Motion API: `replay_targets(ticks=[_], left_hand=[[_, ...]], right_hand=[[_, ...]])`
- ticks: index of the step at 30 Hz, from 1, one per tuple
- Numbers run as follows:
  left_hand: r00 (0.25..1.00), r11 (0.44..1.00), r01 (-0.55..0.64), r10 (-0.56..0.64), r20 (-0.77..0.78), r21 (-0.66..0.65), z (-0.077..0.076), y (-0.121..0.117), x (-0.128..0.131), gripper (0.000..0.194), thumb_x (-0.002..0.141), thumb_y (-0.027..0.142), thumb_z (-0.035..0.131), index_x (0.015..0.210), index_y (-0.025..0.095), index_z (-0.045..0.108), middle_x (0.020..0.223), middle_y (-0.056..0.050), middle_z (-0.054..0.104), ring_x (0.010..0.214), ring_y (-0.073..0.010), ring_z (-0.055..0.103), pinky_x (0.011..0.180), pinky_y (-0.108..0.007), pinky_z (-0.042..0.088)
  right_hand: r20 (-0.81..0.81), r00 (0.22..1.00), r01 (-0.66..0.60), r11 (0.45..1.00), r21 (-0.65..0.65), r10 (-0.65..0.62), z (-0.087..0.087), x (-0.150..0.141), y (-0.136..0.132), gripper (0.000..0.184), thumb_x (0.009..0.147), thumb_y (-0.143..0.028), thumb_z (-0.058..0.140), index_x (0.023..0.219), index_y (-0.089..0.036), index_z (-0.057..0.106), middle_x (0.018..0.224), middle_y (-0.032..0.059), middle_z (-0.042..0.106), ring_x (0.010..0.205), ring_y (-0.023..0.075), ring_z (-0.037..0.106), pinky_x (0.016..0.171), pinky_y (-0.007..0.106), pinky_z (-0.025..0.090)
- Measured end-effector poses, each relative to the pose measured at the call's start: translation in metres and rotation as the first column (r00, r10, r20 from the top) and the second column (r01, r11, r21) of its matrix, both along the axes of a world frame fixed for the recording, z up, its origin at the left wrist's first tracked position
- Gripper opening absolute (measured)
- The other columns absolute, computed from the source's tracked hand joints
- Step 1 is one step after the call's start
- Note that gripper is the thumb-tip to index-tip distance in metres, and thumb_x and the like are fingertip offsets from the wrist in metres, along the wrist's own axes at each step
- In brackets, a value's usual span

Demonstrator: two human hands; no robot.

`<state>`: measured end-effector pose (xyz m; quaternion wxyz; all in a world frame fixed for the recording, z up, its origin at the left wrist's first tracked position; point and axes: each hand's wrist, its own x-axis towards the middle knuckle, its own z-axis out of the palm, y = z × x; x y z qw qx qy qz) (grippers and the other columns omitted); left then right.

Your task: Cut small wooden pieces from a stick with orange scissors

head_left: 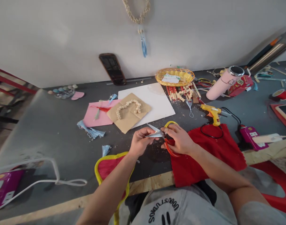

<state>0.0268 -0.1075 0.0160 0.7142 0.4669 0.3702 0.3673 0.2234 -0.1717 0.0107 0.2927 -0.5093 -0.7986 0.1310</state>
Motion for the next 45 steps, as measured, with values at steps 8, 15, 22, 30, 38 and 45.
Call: replay_targets(ticks=[8, 15, 22, 30, 38, 45], left_hand=[[1.000, 0.999, 0.003, -0.003, -0.002, -0.050, -0.0007, 0.0013, 0.0004, 0.032, 0.059, 0.038, 0.084, 0.068, 0.014, 0.066, 0.055, -0.004, 0.068, 0.039, -0.0060, 0.041, 0.040, -0.019, 0.028], [0.999, 0.999, -0.029, 0.028, -0.016, -0.042, -0.0003, -0.0002, 0.0026, 0.033, 0.059, 0.039, 0.084, 0.068, 0.014, 0.065, 0.055, -0.004, 0.068, 0.040, -0.0066, 0.042, 0.040, -0.019, 0.028], [0.997, 0.997, 0.062, -0.060, 0.038, -0.053, -0.0024, 0.0011, -0.0013, 0.026, 0.061, 0.032, 0.083, 0.065, 0.013, 0.065, 0.056, -0.005, 0.068, 0.038, -0.0055, 0.040, 0.039, -0.019, 0.026], [0.991, 0.984, 0.129, -0.125, 0.044, -0.124, -0.0026, 0.0031, -0.0027, 0.023, 0.060, 0.027, 0.082, 0.062, 0.013, 0.064, 0.054, -0.004, 0.066, 0.037, -0.0049, 0.039, 0.039, -0.019, 0.026], [0.997, 0.990, 0.082, -0.079, 0.025, -0.118, -0.0017, 0.0012, 0.0005, 0.027, 0.062, 0.032, 0.082, 0.066, 0.013, 0.064, 0.055, -0.004, 0.067, 0.038, -0.0052, 0.040, 0.039, -0.018, 0.027], [0.999, 0.998, 0.018, -0.016, -0.034, 0.068, -0.0046, 0.0015, -0.0007, 0.026, 0.069, 0.035, 0.080, 0.079, 0.014, 0.069, 0.065, -0.003, 0.071, 0.045, -0.0076, 0.051, 0.044, -0.019, 0.037]], right_hand=[[0.036, 0.999, 0.028, 1.000, -0.009, -0.028, -0.0047, -0.0014, -0.0028, 0.063, 0.084, -0.053, 0.063, 0.133, -0.015, 0.052, 0.114, 0.0156, 0.063, 0.108, 0.0286, 0.058, 0.096, 0.046, 0.052], [0.070, 0.995, 0.066, 0.998, -0.007, -0.066, -0.0056, -0.0008, -0.0060, 0.061, 0.085, -0.051, 0.063, 0.135, -0.019, 0.051, 0.113, 0.0146, 0.063, 0.107, 0.0285, 0.060, 0.094, 0.045, 0.053], [0.046, 0.999, 0.004, 1.000, 0.015, -0.005, -0.0021, -0.0014, -0.0013, 0.065, 0.084, -0.052, 0.064, 0.136, -0.016, 0.049, 0.112, 0.0148, 0.060, 0.105, 0.0288, 0.056, 0.096, 0.048, 0.050], [0.041, 0.999, -0.032, 0.999, 0.025, 0.031, -0.0045, -0.0009, -0.0019, 0.070, 0.085, -0.053, 0.062, 0.142, -0.017, 0.043, 0.108, 0.0134, 0.059, 0.102, 0.0281, 0.055, 0.093, 0.046, 0.052], [0.122, 0.991, 0.064, 0.998, -0.018, -0.061, -0.0043, -0.0007, -0.0067, 0.066, 0.085, -0.058, 0.060, 0.135, -0.018, 0.052, 0.108, 0.0138, 0.062, 0.102, 0.0276, 0.060, 0.088, 0.042, 0.055], [0.094, 0.991, 0.098, 0.995, -0.031, -0.094, -0.0010, -0.0024, -0.0026, 0.066, 0.085, -0.058, 0.060, 0.135, -0.016, 0.052, 0.111, 0.0143, 0.061, 0.105, 0.0282, 0.058, 0.090, 0.042, 0.054]])
